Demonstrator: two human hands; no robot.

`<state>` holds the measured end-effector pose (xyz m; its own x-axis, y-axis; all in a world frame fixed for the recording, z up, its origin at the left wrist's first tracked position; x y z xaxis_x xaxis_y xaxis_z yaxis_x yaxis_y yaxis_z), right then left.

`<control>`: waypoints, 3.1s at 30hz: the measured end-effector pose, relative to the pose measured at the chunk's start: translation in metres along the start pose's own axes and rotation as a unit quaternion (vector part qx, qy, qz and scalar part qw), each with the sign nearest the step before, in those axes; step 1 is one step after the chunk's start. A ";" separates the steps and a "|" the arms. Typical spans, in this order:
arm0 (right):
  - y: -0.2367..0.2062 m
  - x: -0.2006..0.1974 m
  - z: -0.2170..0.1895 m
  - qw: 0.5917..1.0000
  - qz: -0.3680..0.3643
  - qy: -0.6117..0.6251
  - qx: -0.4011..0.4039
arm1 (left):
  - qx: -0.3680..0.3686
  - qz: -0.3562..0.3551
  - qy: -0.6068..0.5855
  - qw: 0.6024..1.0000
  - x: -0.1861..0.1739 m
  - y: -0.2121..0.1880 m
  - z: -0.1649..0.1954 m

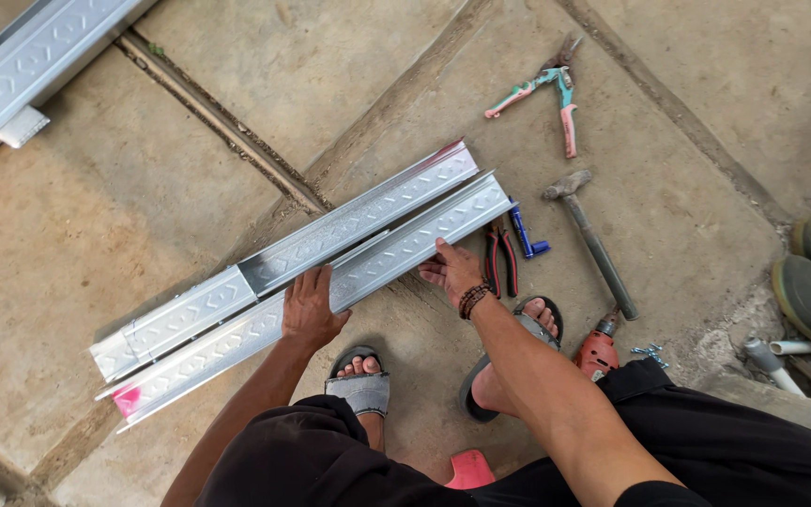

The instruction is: The person aligns two metal profiles on the floor and marks them with a blue marker. They then use tin snips to cut the metal profiles along the marked lines.

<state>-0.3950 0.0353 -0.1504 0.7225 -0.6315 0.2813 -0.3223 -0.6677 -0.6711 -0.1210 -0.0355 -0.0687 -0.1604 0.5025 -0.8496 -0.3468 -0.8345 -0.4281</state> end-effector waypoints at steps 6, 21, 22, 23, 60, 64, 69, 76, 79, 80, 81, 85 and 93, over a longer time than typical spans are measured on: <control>-0.005 0.009 -0.007 1.000 -0.006 -0.014 -0.001 | -0.024 -0.016 0.019 0.999 0.004 0.003 -0.006; 0.005 0.004 0.006 1.000 0.013 0.011 -0.020 | 0.025 0.064 0.012 0.998 -0.012 -0.009 0.004; 0.004 -0.003 0.006 0.998 0.044 0.017 -0.036 | 0.042 0.083 -0.001 0.996 -0.018 -0.012 0.011; 0.002 -0.008 0.004 0.995 0.076 0.025 -0.052 | 0.042 0.078 0.011 0.996 -0.020 -0.014 0.017; -0.092 0.159 -0.142 0.593 -0.222 -0.567 -0.527 | 0.123 0.012 0.047 0.991 -0.050 -0.017 0.062; -0.084 0.040 -0.158 0.776 0.115 -0.338 -0.521 | 0.092 0.017 -0.007 0.996 -0.016 -0.017 0.049; -0.062 -0.063 -0.116 0.759 0.401 -0.313 -0.406 | 0.060 -0.023 0.051 0.997 0.002 0.002 0.048; -0.031 -0.094 -0.079 0.796 0.419 -0.365 -0.240 | 0.039 0.024 -0.002 0.999 0.001 0.003 0.044; -0.009 -0.069 -0.041 0.947 0.220 -0.230 -0.050 | 0.023 0.030 -0.024 0.999 0.005 0.010 0.042; -0.007 -0.051 -0.023 0.984 0.149 -0.098 0.022 | 0.022 0.024 -0.025 0.999 0.007 0.013 0.042; -0.008 -0.043 -0.026 0.988 0.129 -0.079 0.016 | 0.021 0.020 -0.026 0.999 0.009 0.015 0.042; -0.002 -0.018 -0.036 0.996 0.079 -0.035 -0.010 | 0.007 0.033 -0.027 0.999 0.012 0.021 0.042; 0.009 -0.022 -0.034 0.993 0.105 -0.049 0.004 | -0.002 0.010 0.001 1.000 0.018 0.024 0.043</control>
<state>-0.4346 0.0301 -0.1393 0.6968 -0.7142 0.0667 -0.4675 -0.5226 -0.7130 -0.1715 -0.0370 -0.0809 -0.1662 0.4849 -0.8586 -0.3403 -0.8455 -0.4116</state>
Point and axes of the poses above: each hand's wrist, its own y-axis towards the middle knuckle, its own x-axis out of the palm, z = x × y, the point moved 8 cm from there along y, towards the middle knuckle, and after that the axes turned 7 degrees about -x, right-handed, at the moved point
